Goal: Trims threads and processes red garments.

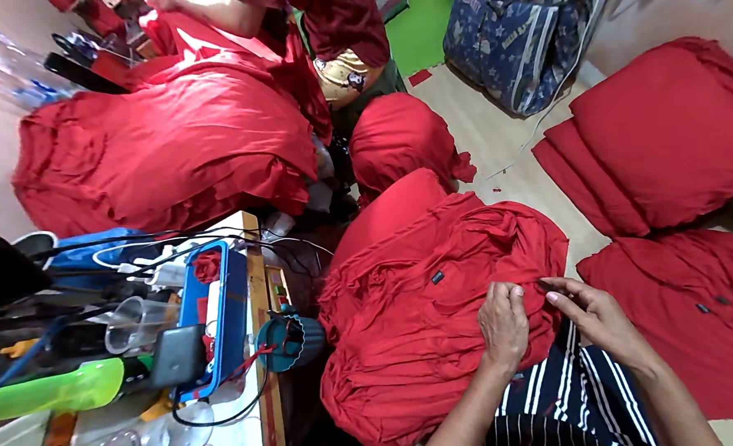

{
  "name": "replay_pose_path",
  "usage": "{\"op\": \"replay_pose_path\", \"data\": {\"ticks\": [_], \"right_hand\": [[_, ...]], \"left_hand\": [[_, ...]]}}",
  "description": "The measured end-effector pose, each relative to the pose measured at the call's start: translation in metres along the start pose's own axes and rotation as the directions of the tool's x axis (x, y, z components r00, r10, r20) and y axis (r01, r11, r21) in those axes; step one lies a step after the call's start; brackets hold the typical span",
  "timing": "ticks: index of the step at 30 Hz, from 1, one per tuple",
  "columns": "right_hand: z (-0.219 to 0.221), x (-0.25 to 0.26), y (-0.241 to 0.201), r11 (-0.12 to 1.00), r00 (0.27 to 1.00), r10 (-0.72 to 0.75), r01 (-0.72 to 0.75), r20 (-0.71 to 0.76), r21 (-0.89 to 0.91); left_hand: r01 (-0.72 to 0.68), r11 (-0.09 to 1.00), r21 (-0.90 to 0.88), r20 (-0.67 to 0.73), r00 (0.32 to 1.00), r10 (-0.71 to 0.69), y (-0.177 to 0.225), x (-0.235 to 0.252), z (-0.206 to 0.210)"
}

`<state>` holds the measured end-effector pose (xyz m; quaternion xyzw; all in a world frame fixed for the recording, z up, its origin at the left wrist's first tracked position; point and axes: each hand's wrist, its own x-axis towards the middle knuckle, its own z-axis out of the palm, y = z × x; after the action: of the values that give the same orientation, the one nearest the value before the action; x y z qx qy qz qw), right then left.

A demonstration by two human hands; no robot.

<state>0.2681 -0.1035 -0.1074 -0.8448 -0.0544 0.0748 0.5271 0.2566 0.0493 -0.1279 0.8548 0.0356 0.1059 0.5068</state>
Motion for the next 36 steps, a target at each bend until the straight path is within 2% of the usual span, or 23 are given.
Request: {"op": "replay_pose_path", "data": {"ticks": [5, 9, 15, 18, 23, 28, 32, 36], "right_hand": [[0.002, 0.002, -0.004, 0.981, 0.995, 0.093, -0.087, -0.032, 0.173], [0.005, 0.004, -0.006, 0.959, 0.981, 0.187, -0.171, -0.055, 0.225], [0.012, 0.004, -0.002, 0.955, 0.978, 0.202, -0.185, -0.052, 0.232], [0.012, 0.005, 0.0, 0.965, 0.982, 0.181, -0.167, -0.054, 0.204], [0.012, 0.005, 0.008, 0.992, 0.998, 0.064, -0.061, -0.027, 0.107], [0.005, 0.004, 0.005, 1.0, 1.0, 0.02, -0.019, 0.023, -0.018], [0.005, 0.004, 0.003, 0.991, 1.0, -0.027, 0.028, 0.007, -0.128], [0.011, 0.003, 0.0, 0.974, 0.997, -0.075, 0.067, -0.028, -0.217]], "left_hand": [[-0.15, 0.983, 0.106, 0.002, 0.989, 0.15, -0.003, -0.001, 0.005], [-0.178, 0.949, 0.259, 0.067, 0.984, 0.167, 0.004, 0.0, 0.006], [-0.178, 0.907, 0.381, 0.122, 0.982, 0.142, 0.012, 0.003, 0.002], [-0.186, 0.929, 0.319, 0.093, 0.982, 0.164, 0.004, 0.006, 0.005], [-0.045, 0.99, 0.13, 0.134, 0.991, 0.027, 0.0, 0.011, -0.004], [0.005, 0.994, 0.112, 0.129, 0.991, -0.02, 0.003, 0.013, -0.006], [0.053, 0.994, 0.097, 0.156, 0.985, -0.068, 0.007, 0.013, -0.008], [0.012, 0.996, 0.085, 0.098, 0.995, -0.021, 0.002, 0.01, -0.005]]}}
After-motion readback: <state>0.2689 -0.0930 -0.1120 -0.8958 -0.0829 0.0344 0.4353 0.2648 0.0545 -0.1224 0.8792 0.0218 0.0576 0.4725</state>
